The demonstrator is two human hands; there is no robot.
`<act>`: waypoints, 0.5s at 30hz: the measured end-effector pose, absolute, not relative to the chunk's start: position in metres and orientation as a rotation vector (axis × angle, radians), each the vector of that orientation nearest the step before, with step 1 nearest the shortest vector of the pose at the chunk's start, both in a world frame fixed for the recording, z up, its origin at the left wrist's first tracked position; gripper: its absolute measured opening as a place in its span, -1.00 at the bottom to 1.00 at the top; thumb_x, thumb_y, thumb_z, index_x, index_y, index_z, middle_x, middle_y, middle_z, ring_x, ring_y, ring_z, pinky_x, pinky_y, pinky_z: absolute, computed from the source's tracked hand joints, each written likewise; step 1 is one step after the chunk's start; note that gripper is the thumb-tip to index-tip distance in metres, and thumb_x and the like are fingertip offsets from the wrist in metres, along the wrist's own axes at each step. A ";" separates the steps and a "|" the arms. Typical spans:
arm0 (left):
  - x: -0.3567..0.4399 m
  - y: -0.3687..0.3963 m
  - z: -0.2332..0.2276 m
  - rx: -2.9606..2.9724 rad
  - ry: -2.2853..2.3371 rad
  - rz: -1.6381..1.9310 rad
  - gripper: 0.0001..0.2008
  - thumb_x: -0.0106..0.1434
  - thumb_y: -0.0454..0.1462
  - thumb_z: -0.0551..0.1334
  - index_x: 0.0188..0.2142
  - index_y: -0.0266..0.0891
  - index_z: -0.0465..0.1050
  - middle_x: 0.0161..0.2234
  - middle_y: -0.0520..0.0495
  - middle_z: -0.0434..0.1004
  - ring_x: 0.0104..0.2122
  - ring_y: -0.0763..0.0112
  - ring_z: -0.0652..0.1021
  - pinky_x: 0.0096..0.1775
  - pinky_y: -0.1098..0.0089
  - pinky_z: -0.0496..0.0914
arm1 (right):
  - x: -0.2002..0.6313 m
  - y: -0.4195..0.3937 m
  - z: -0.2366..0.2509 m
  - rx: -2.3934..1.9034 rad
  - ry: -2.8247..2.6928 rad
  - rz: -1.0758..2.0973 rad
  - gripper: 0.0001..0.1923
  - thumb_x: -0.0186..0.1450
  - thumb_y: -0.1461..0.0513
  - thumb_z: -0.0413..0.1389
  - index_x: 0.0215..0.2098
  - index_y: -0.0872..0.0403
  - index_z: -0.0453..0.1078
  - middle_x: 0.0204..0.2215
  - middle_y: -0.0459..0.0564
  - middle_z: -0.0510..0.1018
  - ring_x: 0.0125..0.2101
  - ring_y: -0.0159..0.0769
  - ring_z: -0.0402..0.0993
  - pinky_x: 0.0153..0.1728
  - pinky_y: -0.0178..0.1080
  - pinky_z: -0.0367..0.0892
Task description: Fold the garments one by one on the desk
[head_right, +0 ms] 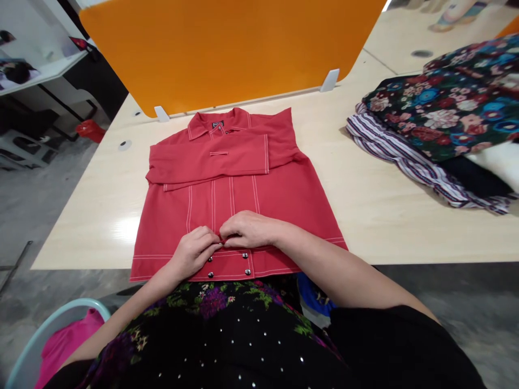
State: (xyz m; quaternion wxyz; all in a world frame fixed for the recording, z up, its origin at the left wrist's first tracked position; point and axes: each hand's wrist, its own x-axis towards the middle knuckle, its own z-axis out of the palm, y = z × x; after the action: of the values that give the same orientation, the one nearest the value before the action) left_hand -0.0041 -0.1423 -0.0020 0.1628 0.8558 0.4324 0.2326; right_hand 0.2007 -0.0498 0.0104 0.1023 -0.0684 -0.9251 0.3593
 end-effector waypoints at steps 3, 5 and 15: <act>-0.005 -0.142 -0.002 2.410 1.234 0.667 -0.80 0.40 -0.24 0.04 -0.26 -0.22 0.40 -0.33 -0.05 0.45 -0.32 0.40 0.42 -0.24 0.39 0.32 | 0.200 -0.050 0.010 -0.312 -2.727 1.053 -0.79 0.31 0.12 0.10 -0.37 0.10 0.40 -0.49 -0.11 0.43 -0.47 -0.40 0.27 -0.43 -0.35 0.09; -0.005 -0.142 -0.002 2.394 1.236 0.677 -0.82 0.39 -0.24 0.05 -0.26 -0.22 0.39 -0.33 -0.05 0.44 -0.32 0.40 0.42 -0.25 0.38 0.33 | 0.200 -0.051 0.009 -0.366 -2.757 1.012 -0.76 0.30 0.09 0.12 -0.40 0.09 0.38 -0.53 -0.13 0.40 -0.51 -0.41 0.23 -0.45 -0.35 0.05; -0.005 -0.142 -0.001 2.373 1.219 0.736 -0.83 0.37 -0.24 0.09 -0.35 -0.22 0.35 -0.40 -0.02 0.39 -0.36 0.41 0.39 -0.28 0.39 0.31 | 0.201 -0.052 0.014 -0.422 -2.849 0.947 -0.83 0.29 0.15 0.10 -0.37 0.07 0.40 -0.52 -0.12 0.43 -0.50 -0.40 0.24 -0.43 -0.34 0.02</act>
State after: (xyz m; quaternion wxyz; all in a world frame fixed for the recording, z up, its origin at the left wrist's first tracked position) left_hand -0.0046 -0.1416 -0.0009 0.1861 0.8425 0.4328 0.2612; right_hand 0.2009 -0.0521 0.0145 0.0549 -0.1390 -0.9382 0.3120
